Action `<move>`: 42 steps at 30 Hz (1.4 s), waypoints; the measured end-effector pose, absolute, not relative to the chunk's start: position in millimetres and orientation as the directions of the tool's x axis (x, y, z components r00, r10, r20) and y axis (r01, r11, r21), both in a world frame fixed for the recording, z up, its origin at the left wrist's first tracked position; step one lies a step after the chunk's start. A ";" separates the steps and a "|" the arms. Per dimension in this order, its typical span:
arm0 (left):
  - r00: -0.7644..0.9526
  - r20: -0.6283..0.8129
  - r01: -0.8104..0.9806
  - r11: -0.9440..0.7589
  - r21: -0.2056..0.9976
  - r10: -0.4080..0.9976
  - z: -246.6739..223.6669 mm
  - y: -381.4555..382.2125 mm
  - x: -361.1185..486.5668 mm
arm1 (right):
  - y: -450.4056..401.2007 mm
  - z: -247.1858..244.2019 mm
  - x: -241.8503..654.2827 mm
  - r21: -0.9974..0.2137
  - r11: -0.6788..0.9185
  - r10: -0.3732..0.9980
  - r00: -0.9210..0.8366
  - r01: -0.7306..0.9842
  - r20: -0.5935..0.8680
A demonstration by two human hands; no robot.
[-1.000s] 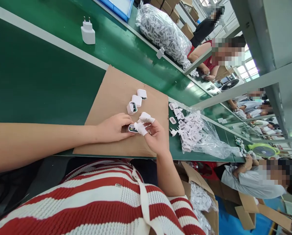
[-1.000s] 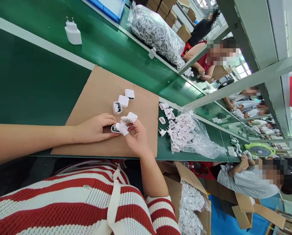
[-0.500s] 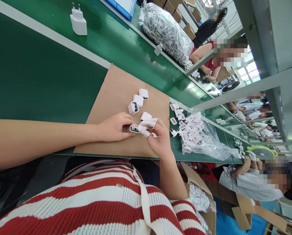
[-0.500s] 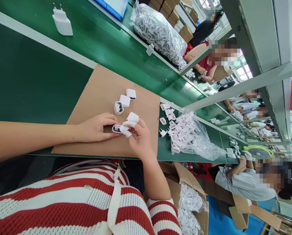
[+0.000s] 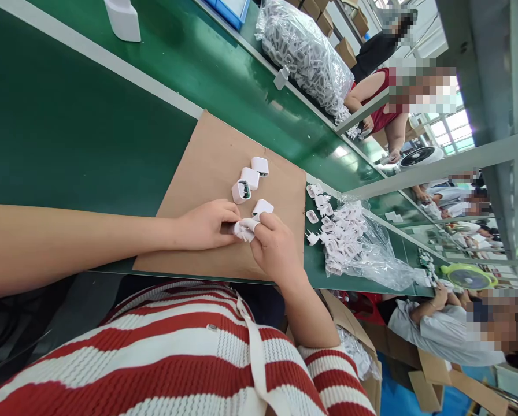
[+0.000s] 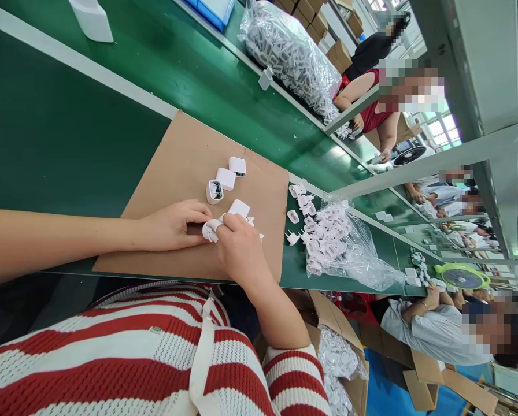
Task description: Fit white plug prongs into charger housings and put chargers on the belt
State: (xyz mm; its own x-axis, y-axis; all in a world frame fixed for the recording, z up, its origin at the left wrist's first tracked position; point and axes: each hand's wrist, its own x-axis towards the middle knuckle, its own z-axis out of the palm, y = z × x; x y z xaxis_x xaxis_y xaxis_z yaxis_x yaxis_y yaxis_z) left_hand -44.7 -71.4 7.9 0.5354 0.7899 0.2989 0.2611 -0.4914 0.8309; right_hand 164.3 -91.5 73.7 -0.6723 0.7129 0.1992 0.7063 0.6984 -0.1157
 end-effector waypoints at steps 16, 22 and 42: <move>0.535 0.267 0.307 -0.479 0.823 0.802 10.9 -70.8 -43.7 | -90.8 73.8 154.0 -0.086 0.598 0.799 -0.583 0.797 0.149; 0.549 0.224 0.350 -0.464 0.814 0.805 14.4 -70.8 -43.8 | -88.3 58.2 156.5 -0.290 0.459 0.888 -0.425 0.840 0.174; 0.482 0.216 0.456 -0.454 0.765 0.849 13.2 -67.8 -43.1 | -83.0 20.9 148.6 -0.704 0.303 0.953 -0.193 0.642 0.234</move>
